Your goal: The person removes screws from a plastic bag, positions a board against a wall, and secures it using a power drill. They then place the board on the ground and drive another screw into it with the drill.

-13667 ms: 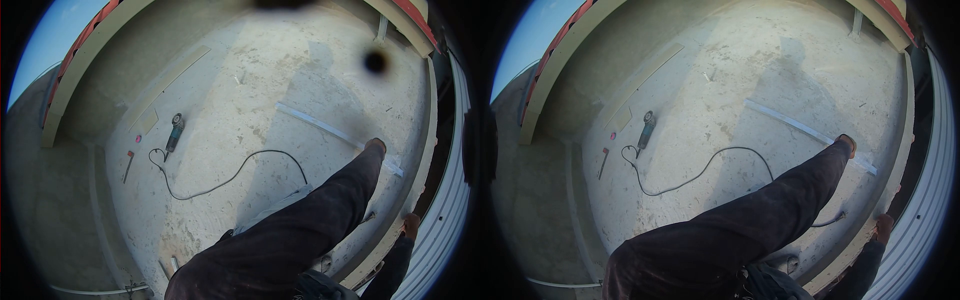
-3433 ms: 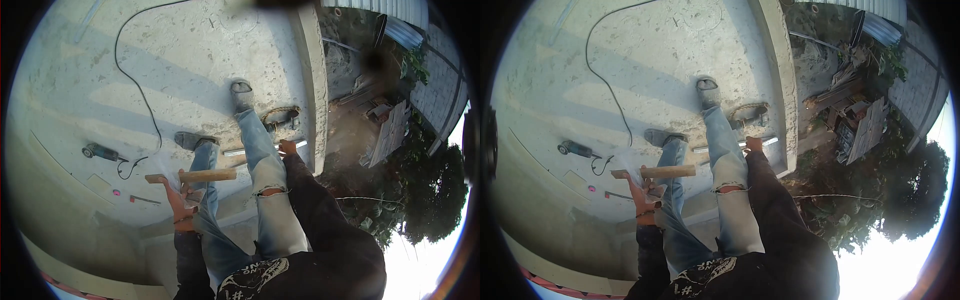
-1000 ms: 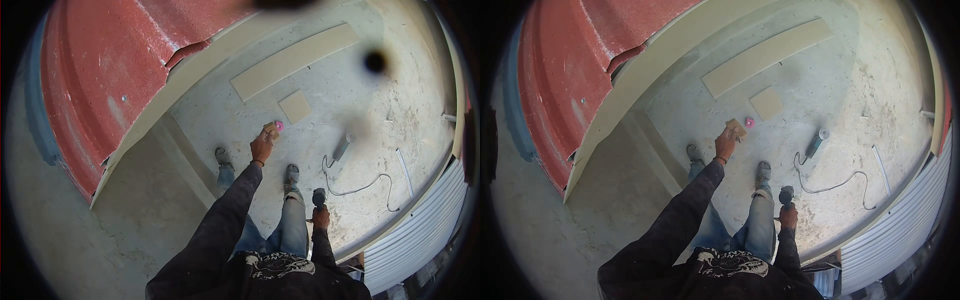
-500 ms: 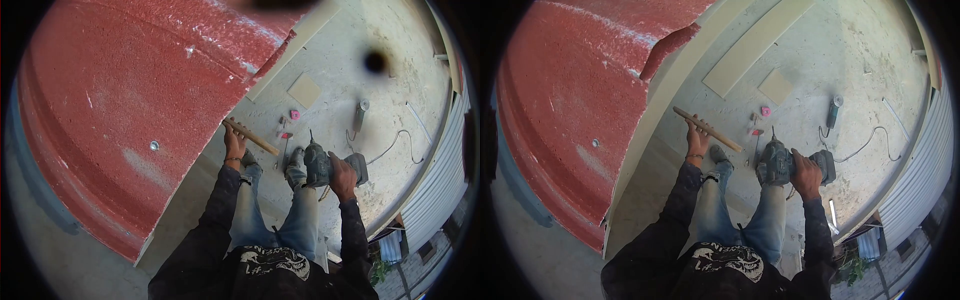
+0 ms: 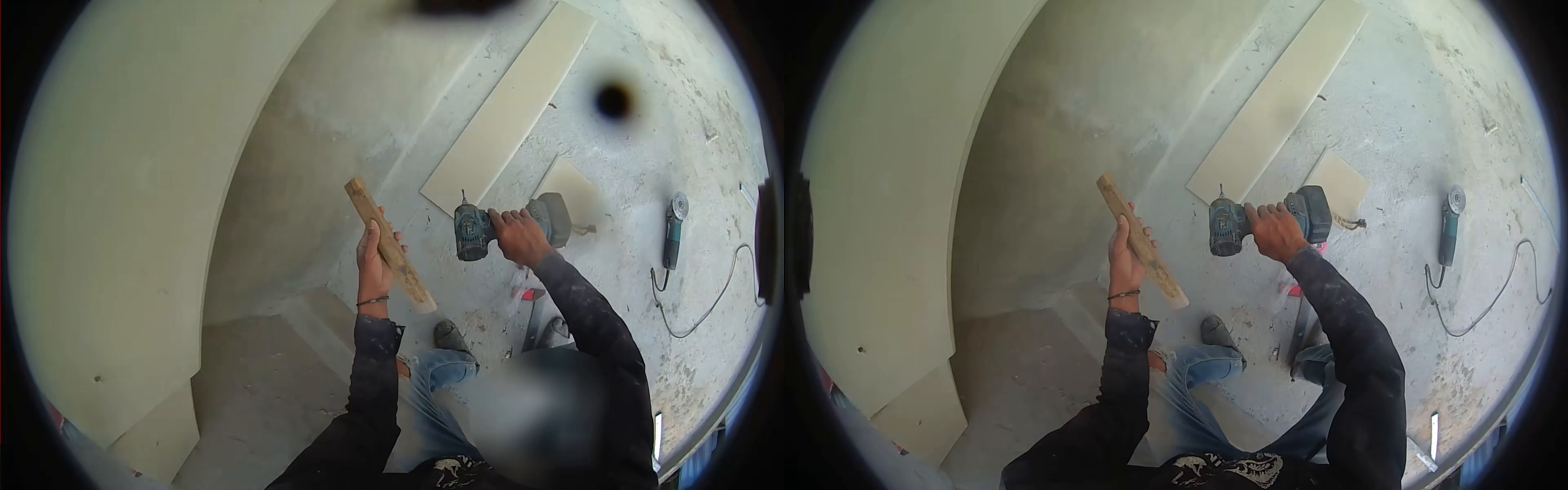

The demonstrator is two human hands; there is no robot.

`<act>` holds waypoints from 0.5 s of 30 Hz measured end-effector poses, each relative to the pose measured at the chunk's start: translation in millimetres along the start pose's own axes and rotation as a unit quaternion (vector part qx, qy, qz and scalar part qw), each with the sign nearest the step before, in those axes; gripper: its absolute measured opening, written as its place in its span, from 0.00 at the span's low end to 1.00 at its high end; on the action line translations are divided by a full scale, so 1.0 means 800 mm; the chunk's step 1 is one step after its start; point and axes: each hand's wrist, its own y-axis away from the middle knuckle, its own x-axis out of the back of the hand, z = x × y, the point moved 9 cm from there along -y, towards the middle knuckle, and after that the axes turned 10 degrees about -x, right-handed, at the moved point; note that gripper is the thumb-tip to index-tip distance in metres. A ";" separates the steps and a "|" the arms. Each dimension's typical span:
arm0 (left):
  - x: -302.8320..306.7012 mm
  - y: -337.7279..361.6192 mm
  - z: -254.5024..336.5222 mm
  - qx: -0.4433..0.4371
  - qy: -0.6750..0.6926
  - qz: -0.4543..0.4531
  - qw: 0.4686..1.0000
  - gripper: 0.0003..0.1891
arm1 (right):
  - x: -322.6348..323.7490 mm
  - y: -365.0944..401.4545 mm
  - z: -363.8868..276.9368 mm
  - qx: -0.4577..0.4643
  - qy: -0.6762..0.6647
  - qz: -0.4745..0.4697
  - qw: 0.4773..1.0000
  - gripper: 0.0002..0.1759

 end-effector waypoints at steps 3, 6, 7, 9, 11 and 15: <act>0.011 -0.044 -0.007 -0.089 -0.055 -0.029 0.994 0.27 | -0.102 0.009 0.019 0.059 0.044 -0.039 0.997 0.24; -0.007 -0.090 -0.007 -0.088 0.068 -0.147 0.983 0.28 | -0.187 0.022 0.035 0.105 0.071 -0.059 0.990 0.24; -0.015 -0.082 -0.001 -0.071 0.098 -0.226 0.967 0.28 | -0.209 0.033 0.027 0.132 0.082 -0.040 0.987 0.24; -0.048 -0.076 0.026 -0.075 0.120 -0.322 0.936 0.28 | -0.248 0.032 0.030 0.134 0.108 -0.087 0.981 0.24; -0.073 -0.049 0.053 -0.087 0.216 -0.361 0.903 0.28 | -0.270 0.030 0.037 0.163 0.132 -0.061 0.976 0.24; -0.065 -0.044 0.081 -0.131 0.218 -0.381 0.889 0.27 | -0.302 0.047 0.038 0.193 0.137 -0.079 0.968 0.26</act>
